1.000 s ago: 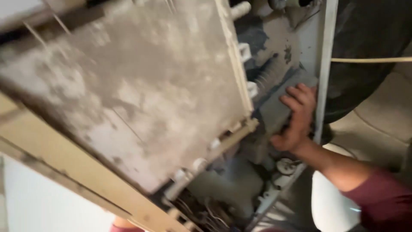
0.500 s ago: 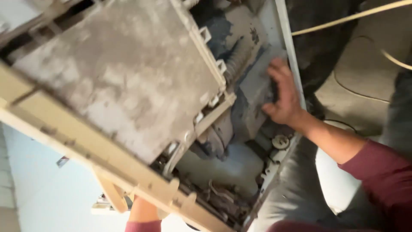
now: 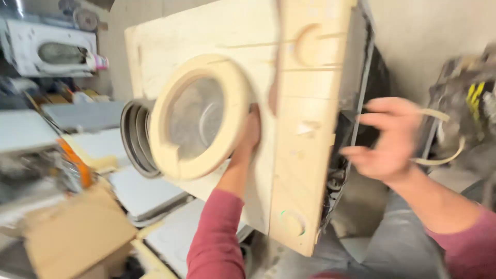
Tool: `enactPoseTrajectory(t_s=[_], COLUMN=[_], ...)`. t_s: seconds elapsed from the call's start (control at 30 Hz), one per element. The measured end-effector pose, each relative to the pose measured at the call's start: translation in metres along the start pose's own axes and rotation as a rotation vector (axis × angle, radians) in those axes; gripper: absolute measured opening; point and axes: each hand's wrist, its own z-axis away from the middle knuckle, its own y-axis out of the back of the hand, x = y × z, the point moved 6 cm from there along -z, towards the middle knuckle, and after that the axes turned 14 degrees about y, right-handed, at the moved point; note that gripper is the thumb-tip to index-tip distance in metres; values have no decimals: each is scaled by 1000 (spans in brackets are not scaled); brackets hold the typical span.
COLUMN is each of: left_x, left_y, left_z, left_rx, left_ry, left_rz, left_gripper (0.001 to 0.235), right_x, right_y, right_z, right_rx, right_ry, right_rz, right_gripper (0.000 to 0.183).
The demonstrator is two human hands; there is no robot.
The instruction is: The person removes a rubber door seal from a top-loading washing machine, inspects it, and then places it back into the machine. They also briefly inspect the interior of the machine's back panel before returning to the seal.
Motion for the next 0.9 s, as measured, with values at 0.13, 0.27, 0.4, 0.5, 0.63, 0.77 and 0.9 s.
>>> enactPoseTrajectory(t_s=[0.13,0.27,0.4,0.5,0.63,0.77,0.9], left_x=[27,55,88,72,10,-163,-406], left_y=[-7,0,26,42,140,165,115], left_z=[29,44,42,64,161,229,249], left_rx=[3,11,33,47,-4,45,-39], left_ry=[-175,-347,-523,-499,-555,-433,203], left_rz=[109,169,188,78,115,-5,166], left_gripper=[58,55,52,51,52,45,36], right_x=[-73,-69,-83,-69,-10,15,77], right_y=[-155,-213,-226,-228,-211,-228,-232], right_z=[-38,-38,-73,-102,-155,-199,-226], right_rx=[-662,-791,-761,-733,-546,-422,-270], right_ry=[497,670,822,763,463,400,-227], right_rz=[255,413,455,547,623,629,373], right_gripper=[61,52,40,31,17,21,28])
